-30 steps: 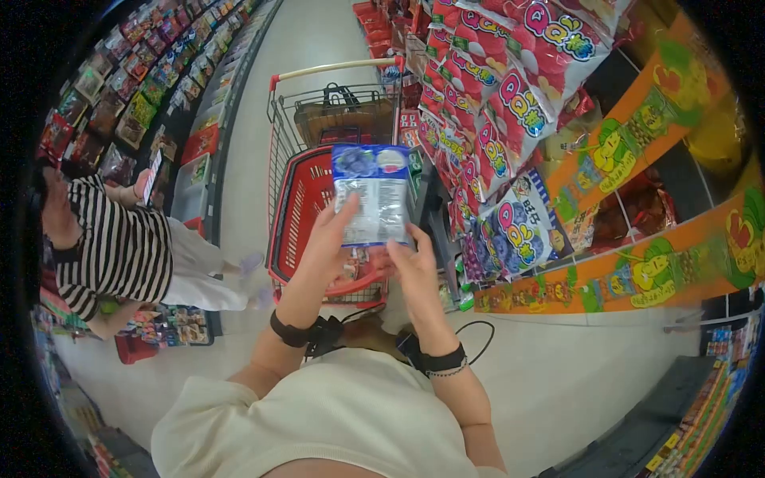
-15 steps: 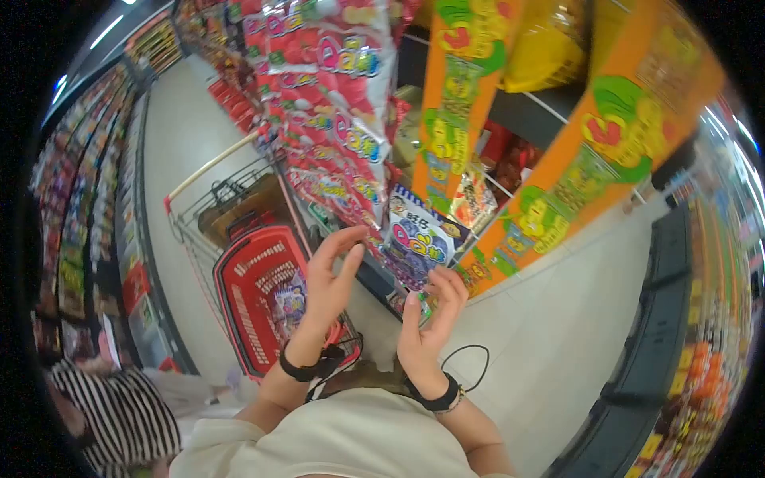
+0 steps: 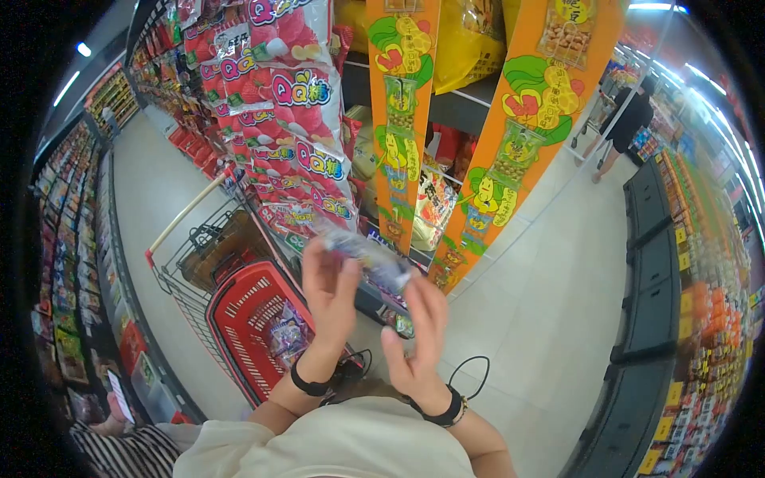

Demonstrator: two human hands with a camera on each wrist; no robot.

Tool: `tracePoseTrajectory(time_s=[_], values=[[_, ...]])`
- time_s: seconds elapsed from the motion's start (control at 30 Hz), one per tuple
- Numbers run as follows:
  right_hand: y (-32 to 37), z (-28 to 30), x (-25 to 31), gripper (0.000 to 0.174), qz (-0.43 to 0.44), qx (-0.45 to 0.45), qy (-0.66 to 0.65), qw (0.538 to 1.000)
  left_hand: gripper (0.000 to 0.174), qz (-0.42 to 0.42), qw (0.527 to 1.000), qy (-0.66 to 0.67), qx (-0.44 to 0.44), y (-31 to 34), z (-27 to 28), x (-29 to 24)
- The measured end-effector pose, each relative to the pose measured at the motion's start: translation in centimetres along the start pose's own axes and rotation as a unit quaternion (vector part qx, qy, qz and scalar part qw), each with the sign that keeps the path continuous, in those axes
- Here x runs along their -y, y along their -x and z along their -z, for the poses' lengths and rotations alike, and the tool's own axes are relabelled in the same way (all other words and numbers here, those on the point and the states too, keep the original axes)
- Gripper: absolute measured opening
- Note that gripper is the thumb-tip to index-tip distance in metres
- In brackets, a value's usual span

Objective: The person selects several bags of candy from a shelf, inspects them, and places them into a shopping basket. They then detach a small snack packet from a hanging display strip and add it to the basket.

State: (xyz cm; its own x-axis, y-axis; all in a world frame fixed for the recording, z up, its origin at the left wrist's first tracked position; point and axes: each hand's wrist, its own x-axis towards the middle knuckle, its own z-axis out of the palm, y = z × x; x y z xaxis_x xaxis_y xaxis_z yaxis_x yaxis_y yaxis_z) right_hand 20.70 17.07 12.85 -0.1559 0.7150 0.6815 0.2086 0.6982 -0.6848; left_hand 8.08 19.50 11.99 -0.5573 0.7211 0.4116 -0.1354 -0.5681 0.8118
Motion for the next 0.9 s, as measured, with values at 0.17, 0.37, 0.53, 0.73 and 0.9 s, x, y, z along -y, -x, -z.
tracePoseTrajectory(time_s=[0.17,0.37,0.53,0.73,0.9], values=[[-1.0,2.1,1.7,0.037,0.229,0.150,-0.021,0.962,0.029,0.121,0.856,0.458,0.205,-1.7,0.2,0.7],[0.6,1.0,0.5,0.029,0.009,-0.100,-0.145,0.984,0.034,0.418,0.653,0.596,0.209,-0.6,-1.7,-2.4],[1.2,2.1,-0.2,0.036,0.044,-0.094,-0.072,0.992,0.038,0.477,0.630,0.582,0.191,-0.3,-2.7,-2.3],[1.1,3.0,-0.1,0.027,0.079,-0.065,0.051,0.993,0.046,0.457,0.652,0.565,0.216,0.4,-3.2,-1.3],[1.2,3.6,-0.3,0.028,0.085,-0.063,0.065,0.992,0.047,0.475,0.644,0.560,0.216,0.8,-3.8,-0.9]])
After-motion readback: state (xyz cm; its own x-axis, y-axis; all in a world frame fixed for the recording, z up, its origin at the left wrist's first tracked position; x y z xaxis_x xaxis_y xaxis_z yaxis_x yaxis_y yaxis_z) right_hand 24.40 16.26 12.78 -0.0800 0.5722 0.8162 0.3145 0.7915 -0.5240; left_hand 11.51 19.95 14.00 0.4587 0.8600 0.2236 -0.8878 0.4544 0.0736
